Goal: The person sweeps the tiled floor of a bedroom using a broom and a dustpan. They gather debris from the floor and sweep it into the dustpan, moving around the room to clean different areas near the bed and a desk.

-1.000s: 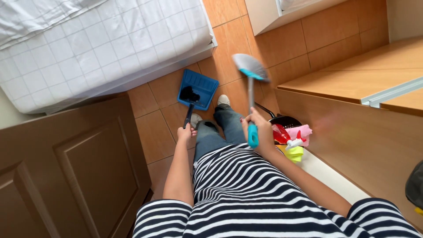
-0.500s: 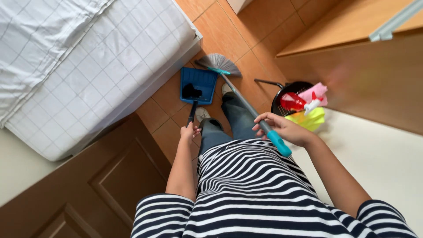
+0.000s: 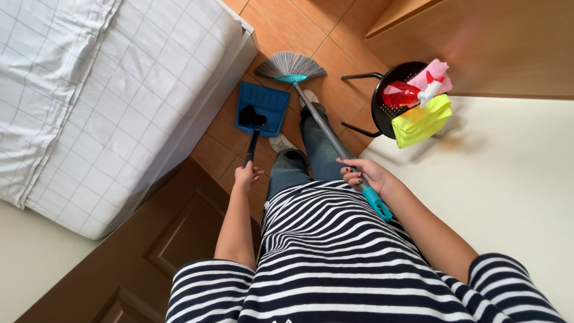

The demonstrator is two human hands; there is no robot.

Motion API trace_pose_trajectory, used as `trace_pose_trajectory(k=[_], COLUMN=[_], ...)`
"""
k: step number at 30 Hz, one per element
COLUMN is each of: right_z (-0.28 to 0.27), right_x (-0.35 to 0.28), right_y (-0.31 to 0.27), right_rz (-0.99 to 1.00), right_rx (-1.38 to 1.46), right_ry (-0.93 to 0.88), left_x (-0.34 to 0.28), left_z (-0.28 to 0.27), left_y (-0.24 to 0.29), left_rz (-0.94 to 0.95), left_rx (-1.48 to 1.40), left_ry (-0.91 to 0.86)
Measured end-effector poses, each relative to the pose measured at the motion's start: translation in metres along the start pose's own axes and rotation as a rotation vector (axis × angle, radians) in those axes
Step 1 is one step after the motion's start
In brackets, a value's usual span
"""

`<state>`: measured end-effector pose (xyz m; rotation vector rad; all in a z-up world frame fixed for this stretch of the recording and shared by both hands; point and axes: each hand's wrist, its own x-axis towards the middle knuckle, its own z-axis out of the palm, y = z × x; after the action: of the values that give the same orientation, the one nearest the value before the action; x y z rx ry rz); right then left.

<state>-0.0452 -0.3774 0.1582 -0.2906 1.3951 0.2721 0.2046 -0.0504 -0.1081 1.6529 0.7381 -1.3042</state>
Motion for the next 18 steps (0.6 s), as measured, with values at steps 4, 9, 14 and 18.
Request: trace_pose_trajectory(k=[4,9,14,18], right_z=[-0.023,-0.018,-0.016,0.046], right_x=[0.005,-0.078,-0.116,-0.114], right_y=[-0.014,-0.039,-0.044,-0.055], right_rz=[0.074,-0.226,-0.485,-0.474], right_rx=[0.094,-0.49,-0.901,-0.969], right_ry=[-0.391,-0.082,0.191,0.344], left_x=[-0.002,-0.01,-0.017,-0.021], left_z=[0.006,0.004,-0.001,-0.001], left_y=[0.008,0.014,0.018,0.018], left_rz=[0.004,0.019,0.016,0.043], left_rx=[0.044,0.05,0.061,0.062], left_ry=[0.011,0.002,-0.018,0.001])
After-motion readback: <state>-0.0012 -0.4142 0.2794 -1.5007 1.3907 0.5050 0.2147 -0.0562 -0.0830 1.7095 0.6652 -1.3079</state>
